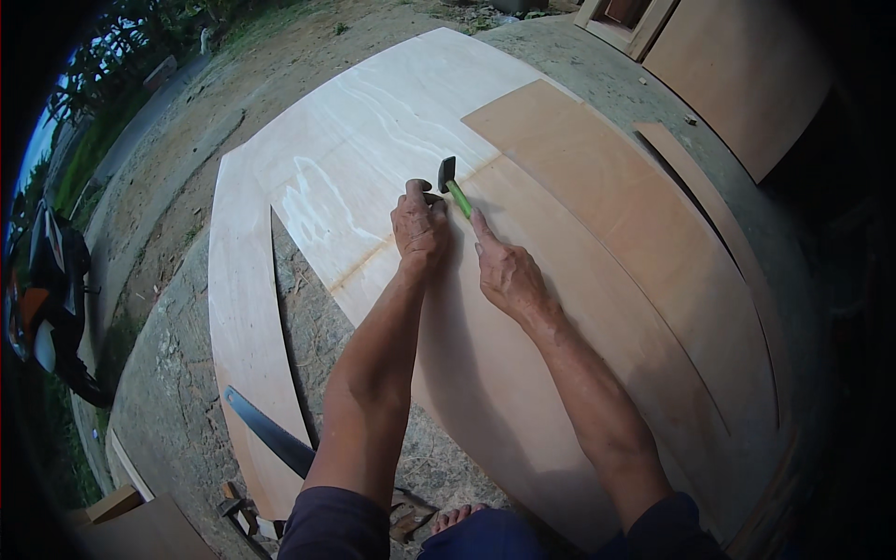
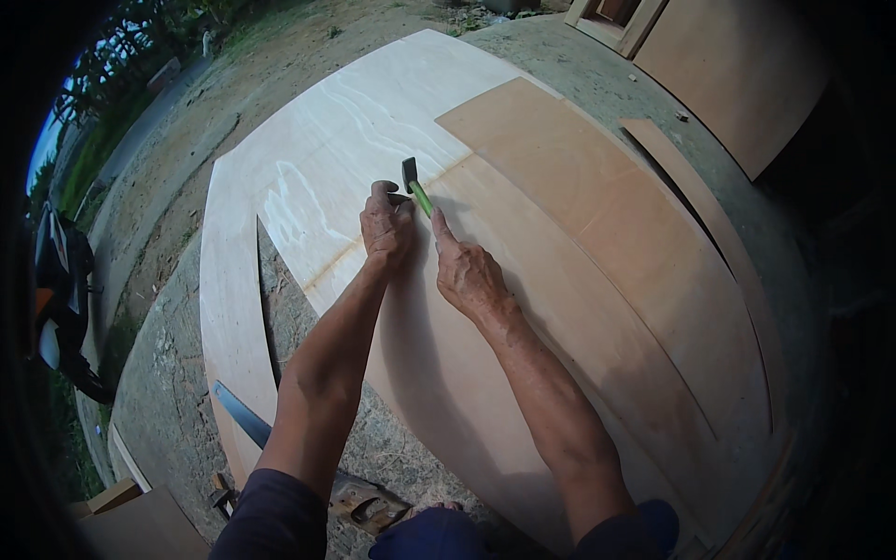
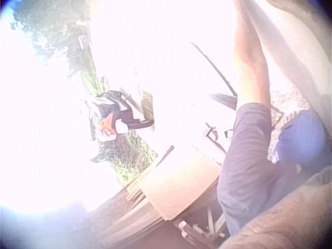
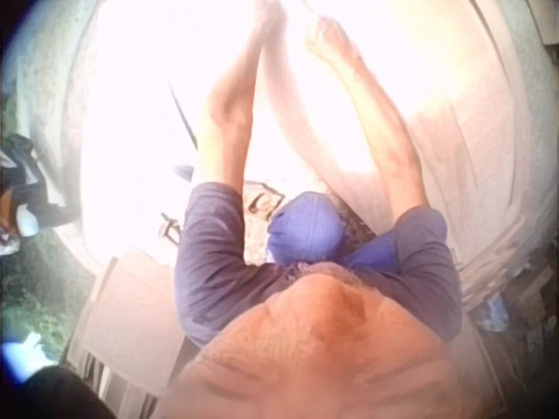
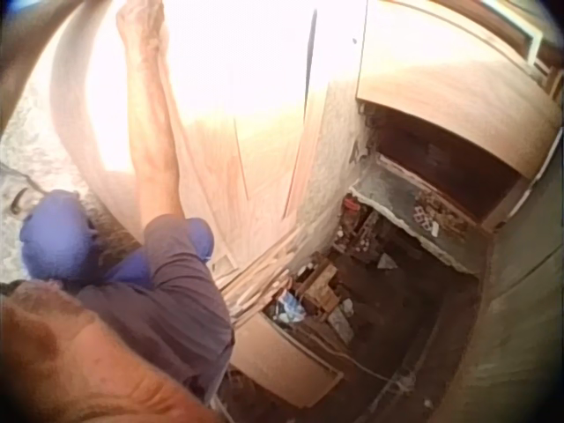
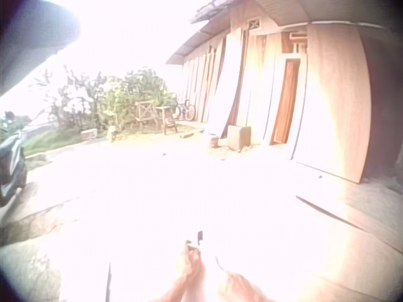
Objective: The person sits on the floor and uses a hand saw to cut a large sheet of plywood. They then use a hammer to drive nails into the wood, securing smaller wooden strips to the larger sheet to form a frame structure.
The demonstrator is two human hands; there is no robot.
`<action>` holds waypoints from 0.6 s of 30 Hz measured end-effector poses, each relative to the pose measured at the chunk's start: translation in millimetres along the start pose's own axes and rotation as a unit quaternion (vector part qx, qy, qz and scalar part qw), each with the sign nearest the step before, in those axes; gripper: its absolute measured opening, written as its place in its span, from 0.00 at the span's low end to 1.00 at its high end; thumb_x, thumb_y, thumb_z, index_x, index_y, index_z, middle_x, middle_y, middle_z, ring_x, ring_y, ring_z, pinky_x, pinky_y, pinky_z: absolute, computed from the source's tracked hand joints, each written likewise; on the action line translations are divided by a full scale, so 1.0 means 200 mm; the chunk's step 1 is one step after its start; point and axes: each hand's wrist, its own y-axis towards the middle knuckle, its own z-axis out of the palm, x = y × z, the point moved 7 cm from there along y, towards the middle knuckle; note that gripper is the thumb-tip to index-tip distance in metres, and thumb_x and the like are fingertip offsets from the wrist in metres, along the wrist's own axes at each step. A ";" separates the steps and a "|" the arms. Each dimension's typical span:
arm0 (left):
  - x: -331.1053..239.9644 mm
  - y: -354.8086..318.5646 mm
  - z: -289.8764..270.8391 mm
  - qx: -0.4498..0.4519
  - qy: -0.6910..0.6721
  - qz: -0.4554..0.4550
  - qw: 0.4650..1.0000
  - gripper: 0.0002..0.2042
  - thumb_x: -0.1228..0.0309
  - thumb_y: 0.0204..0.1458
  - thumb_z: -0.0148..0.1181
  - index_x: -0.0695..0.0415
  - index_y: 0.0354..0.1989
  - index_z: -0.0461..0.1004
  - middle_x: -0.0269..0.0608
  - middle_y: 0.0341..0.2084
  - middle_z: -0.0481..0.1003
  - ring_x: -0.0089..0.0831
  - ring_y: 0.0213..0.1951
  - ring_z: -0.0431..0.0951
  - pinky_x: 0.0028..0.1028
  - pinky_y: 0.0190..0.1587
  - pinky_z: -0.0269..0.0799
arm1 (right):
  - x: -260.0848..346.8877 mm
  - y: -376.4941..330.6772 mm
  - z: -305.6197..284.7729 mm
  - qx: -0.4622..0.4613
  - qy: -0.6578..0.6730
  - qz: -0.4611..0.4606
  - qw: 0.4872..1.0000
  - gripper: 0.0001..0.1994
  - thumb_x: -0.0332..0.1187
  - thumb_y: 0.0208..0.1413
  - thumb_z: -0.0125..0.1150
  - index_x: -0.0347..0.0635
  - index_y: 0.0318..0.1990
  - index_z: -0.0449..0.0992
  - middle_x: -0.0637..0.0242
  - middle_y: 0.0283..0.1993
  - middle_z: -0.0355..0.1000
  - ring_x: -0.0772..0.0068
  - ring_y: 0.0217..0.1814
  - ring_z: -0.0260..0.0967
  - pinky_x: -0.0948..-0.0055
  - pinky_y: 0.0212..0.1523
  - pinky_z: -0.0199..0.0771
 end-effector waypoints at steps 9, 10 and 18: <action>0.06 -0.14 -0.09 0.057 0.071 0.076 0.993 0.18 0.67 0.59 0.56 0.54 0.58 0.69 0.45 0.55 0.75 0.47 0.62 0.69 0.48 0.67 0.56 | -0.02 -0.34 -0.15 -0.065 0.073 0.005 0.995 0.29 0.28 0.65 0.48 0.41 0.73 0.52 0.41 0.32 0.74 0.40 0.35 0.75 0.48 0.38 0.73; 0.09 -0.20 -0.12 0.063 0.161 0.128 0.977 0.19 0.66 0.61 0.55 0.53 0.60 0.69 0.45 0.59 0.73 0.48 0.65 0.66 0.50 0.69 0.54 | -0.03 -0.45 -0.12 -0.072 0.073 -0.010 0.995 0.29 0.27 0.64 0.50 0.41 0.73 0.54 0.42 0.32 0.73 0.42 0.33 0.74 0.50 0.36 0.74; 0.06 -0.22 -0.11 0.129 0.221 0.154 0.955 0.22 0.63 0.65 0.45 0.52 0.66 0.63 0.44 0.69 0.61 0.47 0.73 0.54 0.55 0.72 0.43 | 0.31 -1.21 0.07 0.126 0.132 -0.054 0.982 0.28 0.23 0.58 0.54 0.41 0.69 0.64 0.50 0.34 0.70 0.50 0.32 0.73 0.58 0.34 0.74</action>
